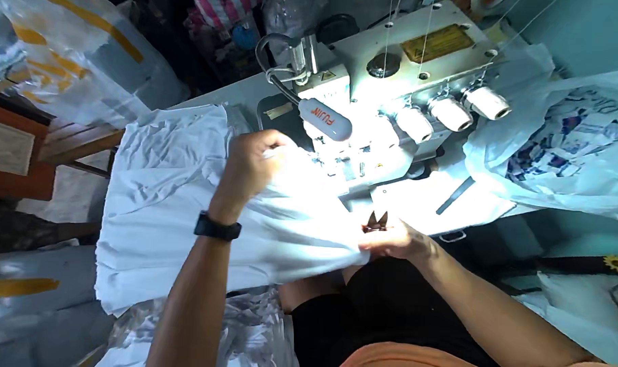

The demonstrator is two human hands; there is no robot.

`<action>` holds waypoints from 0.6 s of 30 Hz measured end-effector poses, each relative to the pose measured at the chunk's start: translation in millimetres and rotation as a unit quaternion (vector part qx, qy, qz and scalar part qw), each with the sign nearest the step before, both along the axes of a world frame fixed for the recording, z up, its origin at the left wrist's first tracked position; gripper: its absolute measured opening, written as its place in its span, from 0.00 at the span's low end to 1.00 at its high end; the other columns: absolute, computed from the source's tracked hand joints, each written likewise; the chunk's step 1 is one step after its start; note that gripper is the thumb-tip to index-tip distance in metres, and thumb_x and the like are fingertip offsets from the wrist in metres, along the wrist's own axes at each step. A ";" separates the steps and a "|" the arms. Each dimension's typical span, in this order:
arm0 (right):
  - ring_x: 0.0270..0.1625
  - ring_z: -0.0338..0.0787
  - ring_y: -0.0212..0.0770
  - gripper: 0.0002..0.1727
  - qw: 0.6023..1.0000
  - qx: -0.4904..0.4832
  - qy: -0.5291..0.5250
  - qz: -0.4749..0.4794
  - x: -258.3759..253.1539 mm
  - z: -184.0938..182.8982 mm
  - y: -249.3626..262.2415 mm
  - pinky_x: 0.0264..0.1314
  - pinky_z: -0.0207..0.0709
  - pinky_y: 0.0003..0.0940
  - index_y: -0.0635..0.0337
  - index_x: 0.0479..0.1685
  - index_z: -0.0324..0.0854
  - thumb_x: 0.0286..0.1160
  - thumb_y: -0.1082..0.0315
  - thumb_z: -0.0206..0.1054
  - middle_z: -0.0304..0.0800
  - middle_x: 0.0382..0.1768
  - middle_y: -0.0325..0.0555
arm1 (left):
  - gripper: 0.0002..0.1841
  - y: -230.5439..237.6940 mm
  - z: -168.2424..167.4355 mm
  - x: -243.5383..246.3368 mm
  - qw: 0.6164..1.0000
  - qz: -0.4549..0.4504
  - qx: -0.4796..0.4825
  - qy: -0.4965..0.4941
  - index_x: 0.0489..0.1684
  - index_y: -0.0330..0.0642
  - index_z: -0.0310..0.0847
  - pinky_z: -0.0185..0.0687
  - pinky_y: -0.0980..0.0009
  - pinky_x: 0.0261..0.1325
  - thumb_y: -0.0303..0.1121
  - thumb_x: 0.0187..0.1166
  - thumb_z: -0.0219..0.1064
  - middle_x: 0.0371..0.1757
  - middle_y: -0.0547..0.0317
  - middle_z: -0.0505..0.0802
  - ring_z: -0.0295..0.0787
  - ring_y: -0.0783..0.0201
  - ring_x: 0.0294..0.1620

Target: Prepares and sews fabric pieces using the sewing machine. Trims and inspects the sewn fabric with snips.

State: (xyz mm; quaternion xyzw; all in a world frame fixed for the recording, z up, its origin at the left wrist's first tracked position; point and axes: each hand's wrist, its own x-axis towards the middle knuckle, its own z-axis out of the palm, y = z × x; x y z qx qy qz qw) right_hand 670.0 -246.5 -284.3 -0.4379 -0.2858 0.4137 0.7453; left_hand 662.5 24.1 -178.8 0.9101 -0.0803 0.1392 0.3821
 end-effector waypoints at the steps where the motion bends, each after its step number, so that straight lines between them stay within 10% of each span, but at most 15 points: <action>1: 0.16 0.72 0.12 0.11 0.999 -0.036 -0.006 -0.022 -0.8 -1.2 -3.3 0.17 0.64 0.10 0.38 0.21 0.80 0.71 0.65 0.68 0.79 0.16 0.16 | 0.05 -8.9 -3.8 3.2 0.999 0.012 0.038 0.008 0.36 0.34 0.90 0.81 0.79 0.45 0.23 0.72 0.68 0.33 0.59 0.93 0.86 0.80 0.35; 12: 0.28 0.74 0.13 0.12 0.936 -0.063 -0.250 -0.242 -10.5 -14.6 1.5 0.33 0.67 0.08 0.62 0.21 0.81 0.74 0.74 0.68 0.78 0.22 0.29 | 0.11 -26.0 -19.2 19.0 0.991 0.101 0.049 0.073 0.44 0.33 0.83 0.80 0.74 0.43 0.21 0.65 0.73 0.35 0.56 0.89 0.84 0.72 0.35; 18: 0.22 0.69 0.13 0.12 0.928 -0.080 -0.235 -0.279 -4.9 0.2 14.9 0.25 0.63 0.08 0.58 0.18 0.77 0.68 0.77 0.69 0.73 0.18 0.27 | 0.18 -42.1 -30.7 43.8 0.986 0.163 0.031 -0.011 0.52 0.29 0.82 0.78 0.78 0.56 0.27 0.65 0.75 0.42 0.53 0.93 0.87 0.78 0.46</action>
